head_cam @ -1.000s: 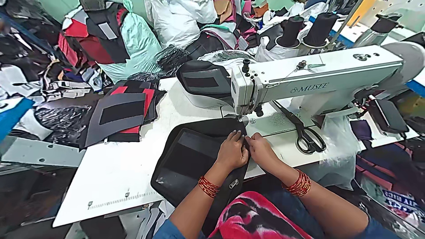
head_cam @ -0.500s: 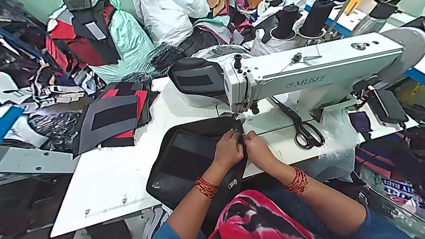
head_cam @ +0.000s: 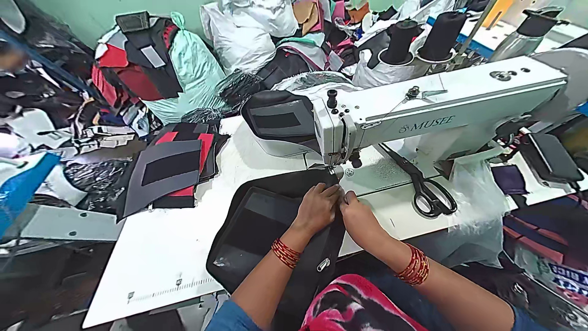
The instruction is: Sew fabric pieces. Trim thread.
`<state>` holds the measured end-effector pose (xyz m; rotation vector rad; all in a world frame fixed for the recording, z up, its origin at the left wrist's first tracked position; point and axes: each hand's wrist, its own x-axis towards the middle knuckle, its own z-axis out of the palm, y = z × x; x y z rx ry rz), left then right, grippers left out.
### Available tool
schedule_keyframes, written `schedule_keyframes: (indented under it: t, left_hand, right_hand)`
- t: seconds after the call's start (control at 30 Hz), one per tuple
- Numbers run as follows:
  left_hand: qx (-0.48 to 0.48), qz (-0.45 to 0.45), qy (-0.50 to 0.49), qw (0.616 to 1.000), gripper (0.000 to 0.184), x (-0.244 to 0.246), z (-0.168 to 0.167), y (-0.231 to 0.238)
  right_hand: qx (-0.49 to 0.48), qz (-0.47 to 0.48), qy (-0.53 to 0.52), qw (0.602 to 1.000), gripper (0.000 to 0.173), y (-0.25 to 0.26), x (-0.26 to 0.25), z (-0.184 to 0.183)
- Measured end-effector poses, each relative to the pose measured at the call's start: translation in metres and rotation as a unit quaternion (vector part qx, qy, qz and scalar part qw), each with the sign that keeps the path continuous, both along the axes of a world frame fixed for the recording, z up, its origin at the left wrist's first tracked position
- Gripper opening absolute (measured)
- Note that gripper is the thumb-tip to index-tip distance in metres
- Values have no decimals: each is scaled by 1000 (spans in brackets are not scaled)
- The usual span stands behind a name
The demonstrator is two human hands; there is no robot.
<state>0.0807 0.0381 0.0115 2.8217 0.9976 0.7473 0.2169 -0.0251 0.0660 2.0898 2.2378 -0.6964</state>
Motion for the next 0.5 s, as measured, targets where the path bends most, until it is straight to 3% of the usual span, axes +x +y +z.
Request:
schedule_keyframes:
  t: [0.27, 0.5]
  left_hand:
    - [-64, 20, -36, 997, 30, 1, -1, 0]
    - [-84, 31, -60, 994, 27, 6, -1, 14]
  right_hand:
    - [-23, 13, -20, 999, 31, 6, -1, 5]
    - [42, 13, 23, 999, 30, 23, 5, -6]
